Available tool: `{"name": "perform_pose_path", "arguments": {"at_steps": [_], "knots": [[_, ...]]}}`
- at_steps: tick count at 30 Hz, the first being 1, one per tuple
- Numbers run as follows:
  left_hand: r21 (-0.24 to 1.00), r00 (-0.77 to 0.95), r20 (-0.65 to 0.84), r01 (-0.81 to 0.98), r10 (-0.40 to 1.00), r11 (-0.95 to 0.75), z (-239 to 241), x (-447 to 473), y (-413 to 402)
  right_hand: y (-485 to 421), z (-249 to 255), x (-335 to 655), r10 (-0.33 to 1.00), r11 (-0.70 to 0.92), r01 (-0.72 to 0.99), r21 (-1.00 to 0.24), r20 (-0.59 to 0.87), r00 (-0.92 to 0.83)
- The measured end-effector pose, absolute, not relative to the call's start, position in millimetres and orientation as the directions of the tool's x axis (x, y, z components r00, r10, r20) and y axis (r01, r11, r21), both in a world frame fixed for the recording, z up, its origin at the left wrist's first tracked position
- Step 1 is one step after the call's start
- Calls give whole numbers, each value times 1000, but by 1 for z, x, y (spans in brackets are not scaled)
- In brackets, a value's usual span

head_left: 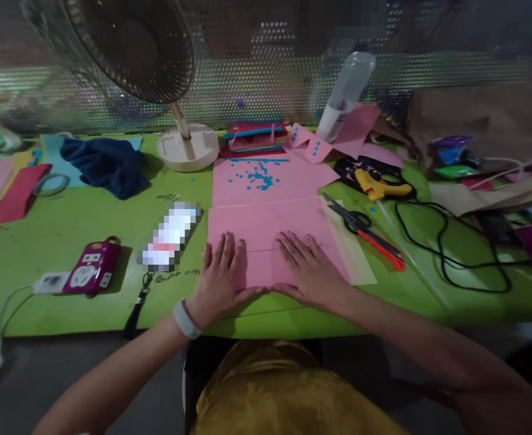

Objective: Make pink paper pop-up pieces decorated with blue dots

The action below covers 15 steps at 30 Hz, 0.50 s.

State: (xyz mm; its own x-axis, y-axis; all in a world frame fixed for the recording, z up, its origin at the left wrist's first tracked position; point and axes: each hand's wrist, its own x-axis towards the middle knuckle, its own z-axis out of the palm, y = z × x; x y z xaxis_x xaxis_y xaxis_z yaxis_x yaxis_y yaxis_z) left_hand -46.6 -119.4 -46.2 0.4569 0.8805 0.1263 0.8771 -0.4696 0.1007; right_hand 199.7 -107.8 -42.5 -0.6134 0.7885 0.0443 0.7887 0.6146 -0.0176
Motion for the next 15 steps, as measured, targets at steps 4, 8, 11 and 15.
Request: {"name": "perform_pose_path", "arguments": {"at_steps": [4,8,11,15], "knots": [[94,471,141,869,871,-486,-45,-54,-120,-110,-44,209,814,580,814,-8,37,-580],[89,476,152,866,866,-492,-45,-59,-121,-114,-51,229,855,516,857,12,53,-515],[94,461,156,873,874,-478,-44,-67,-125,-116,-53,240,869,492,871,17,60,-492],[83,436,152,889,887,-451,-43,-79,-130,-116,-53,244,866,497,867,24,53,-498]]}}
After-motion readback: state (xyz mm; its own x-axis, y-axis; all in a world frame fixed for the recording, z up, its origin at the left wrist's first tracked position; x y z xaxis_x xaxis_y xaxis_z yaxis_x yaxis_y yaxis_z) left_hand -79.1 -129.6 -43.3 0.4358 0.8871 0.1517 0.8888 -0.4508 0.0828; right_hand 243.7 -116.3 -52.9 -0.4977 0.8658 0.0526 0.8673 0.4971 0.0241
